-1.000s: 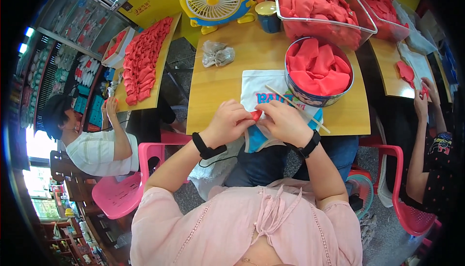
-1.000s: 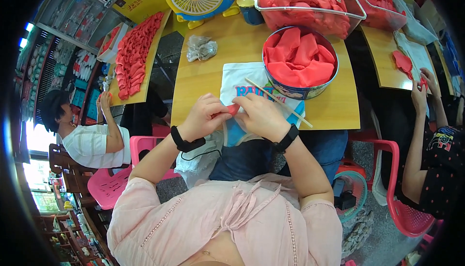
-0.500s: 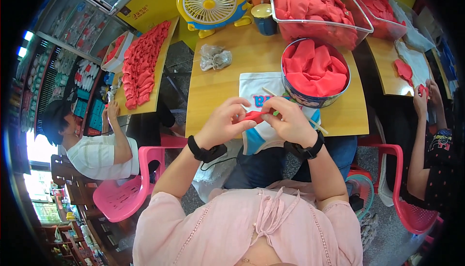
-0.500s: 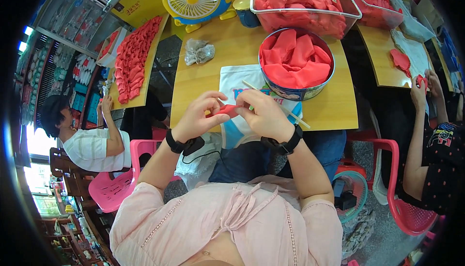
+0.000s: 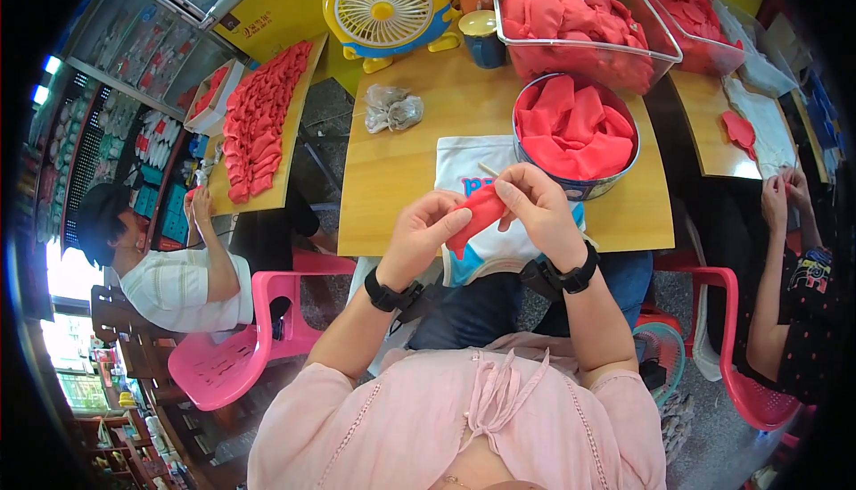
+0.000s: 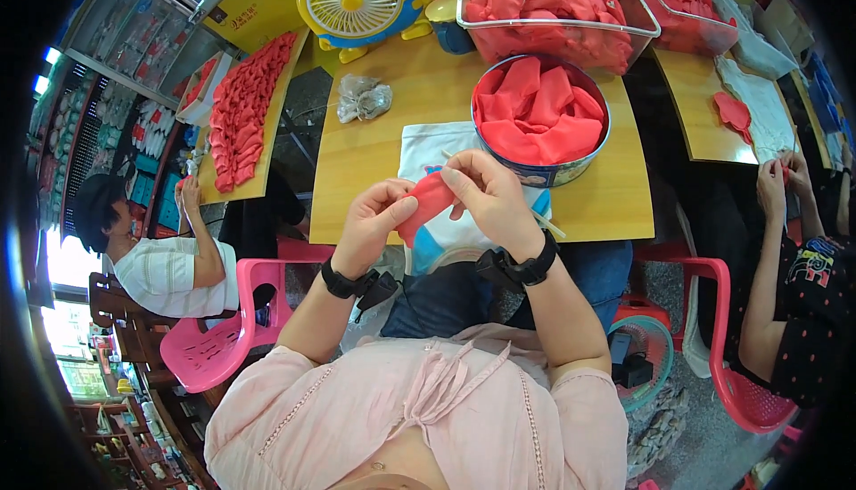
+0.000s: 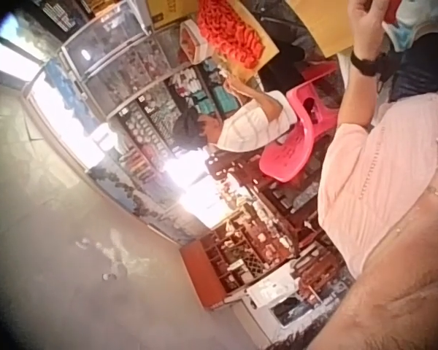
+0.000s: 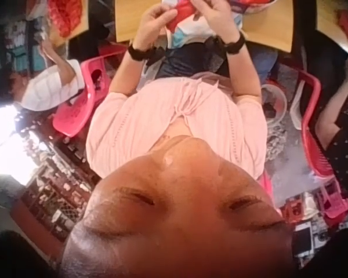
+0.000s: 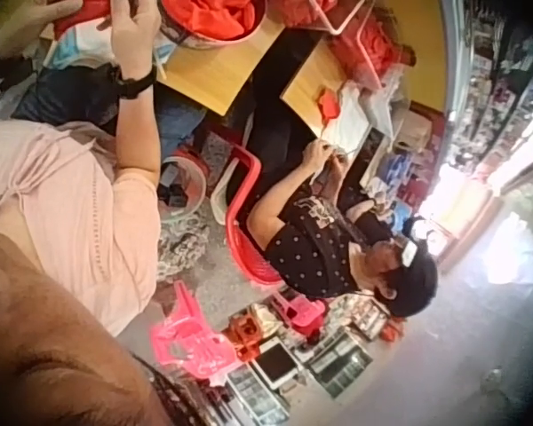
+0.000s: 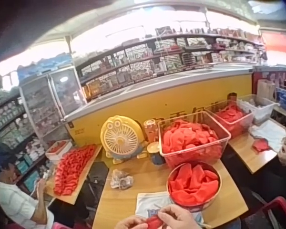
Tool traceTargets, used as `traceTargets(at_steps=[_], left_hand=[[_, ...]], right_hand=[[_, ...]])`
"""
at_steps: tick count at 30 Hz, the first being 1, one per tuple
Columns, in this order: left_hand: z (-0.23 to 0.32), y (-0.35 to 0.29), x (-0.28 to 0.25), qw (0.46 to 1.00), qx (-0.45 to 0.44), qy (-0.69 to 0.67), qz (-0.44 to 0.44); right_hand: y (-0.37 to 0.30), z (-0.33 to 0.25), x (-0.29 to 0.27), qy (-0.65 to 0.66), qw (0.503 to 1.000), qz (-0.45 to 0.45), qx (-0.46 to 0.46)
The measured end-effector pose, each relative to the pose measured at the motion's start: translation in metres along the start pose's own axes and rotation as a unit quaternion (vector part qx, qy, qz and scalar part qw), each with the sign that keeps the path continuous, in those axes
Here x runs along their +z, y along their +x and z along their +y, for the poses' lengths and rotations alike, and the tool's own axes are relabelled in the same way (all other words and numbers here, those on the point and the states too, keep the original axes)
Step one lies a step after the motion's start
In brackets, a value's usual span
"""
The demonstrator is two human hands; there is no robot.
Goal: The recorder is assembling small red leather or fabric components at a workshop table alongside other workers.
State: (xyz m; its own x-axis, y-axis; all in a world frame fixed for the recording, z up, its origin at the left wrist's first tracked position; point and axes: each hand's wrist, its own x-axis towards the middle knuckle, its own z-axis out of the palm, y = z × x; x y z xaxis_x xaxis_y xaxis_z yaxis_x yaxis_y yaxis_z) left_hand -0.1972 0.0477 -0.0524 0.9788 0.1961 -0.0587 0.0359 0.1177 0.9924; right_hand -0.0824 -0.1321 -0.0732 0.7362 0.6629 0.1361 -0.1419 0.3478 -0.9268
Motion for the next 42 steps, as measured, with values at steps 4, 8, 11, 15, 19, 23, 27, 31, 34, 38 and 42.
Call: traceTargets(at_steps=[4, 8, 11, 15, 19, 23, 27, 31, 34, 38, 42], left_hand=[[0.001, -0.002, 0.01, 0.99, 0.115, 0.07, 0.041], [0.018, -0.004, 0.023, 0.951, 0.167, 0.26, 0.03], [0.021, -0.003, 0.023, 0.921, 0.179, 0.343, 0.036], [0.013, -0.007, 0.022, 0.851, 0.331, 0.387, 0.124], [0.015, -0.009, 0.045, 0.907, 0.235, 0.344, 0.065], [0.018, -0.005, 0.037, 0.956, 0.089, 0.281, 0.004], [-0.001, -0.004, 0.032, 0.999, 0.016, 0.046, 0.004], [0.001, 0.004, 0.04, 0.997, -0.053, -0.043, -0.04], [-0.004, 0.003, 0.033, 0.991, -0.077, 0.063, -0.095], [-0.007, -0.002, 0.03, 0.991, -0.069, 0.084, -0.079], [-0.004, -0.003, 0.027, 0.992, -0.082, 0.052, -0.084]], right_hand=[[0.0, -0.007, 0.003, -0.024, 0.997, -0.041, 0.053], [-0.003, -0.003, -0.001, -0.071, 0.995, -0.069, 0.033], [-0.005, -0.008, -0.002, -0.019, 0.996, -0.068, 0.046], [-0.006, -0.009, 0.003, -0.004, 0.998, -0.024, 0.057], [-0.01, -0.012, 0.007, 0.048, 0.998, -0.004, 0.037], [-0.011, -0.01, 0.004, 0.105, 0.994, -0.036, 0.0], [-0.005, -0.009, 0.0, -0.014, 0.999, 0.027, -0.041], [-0.004, 0.0, -0.001, -0.087, 0.995, 0.006, -0.038], [-0.004, -0.002, 0.0, -0.026, 0.999, 0.043, -0.015], [-0.004, -0.006, 0.001, 0.008, 0.998, 0.062, 0.003], [-0.004, -0.007, -0.001, 0.059, 0.997, 0.046, 0.023]])
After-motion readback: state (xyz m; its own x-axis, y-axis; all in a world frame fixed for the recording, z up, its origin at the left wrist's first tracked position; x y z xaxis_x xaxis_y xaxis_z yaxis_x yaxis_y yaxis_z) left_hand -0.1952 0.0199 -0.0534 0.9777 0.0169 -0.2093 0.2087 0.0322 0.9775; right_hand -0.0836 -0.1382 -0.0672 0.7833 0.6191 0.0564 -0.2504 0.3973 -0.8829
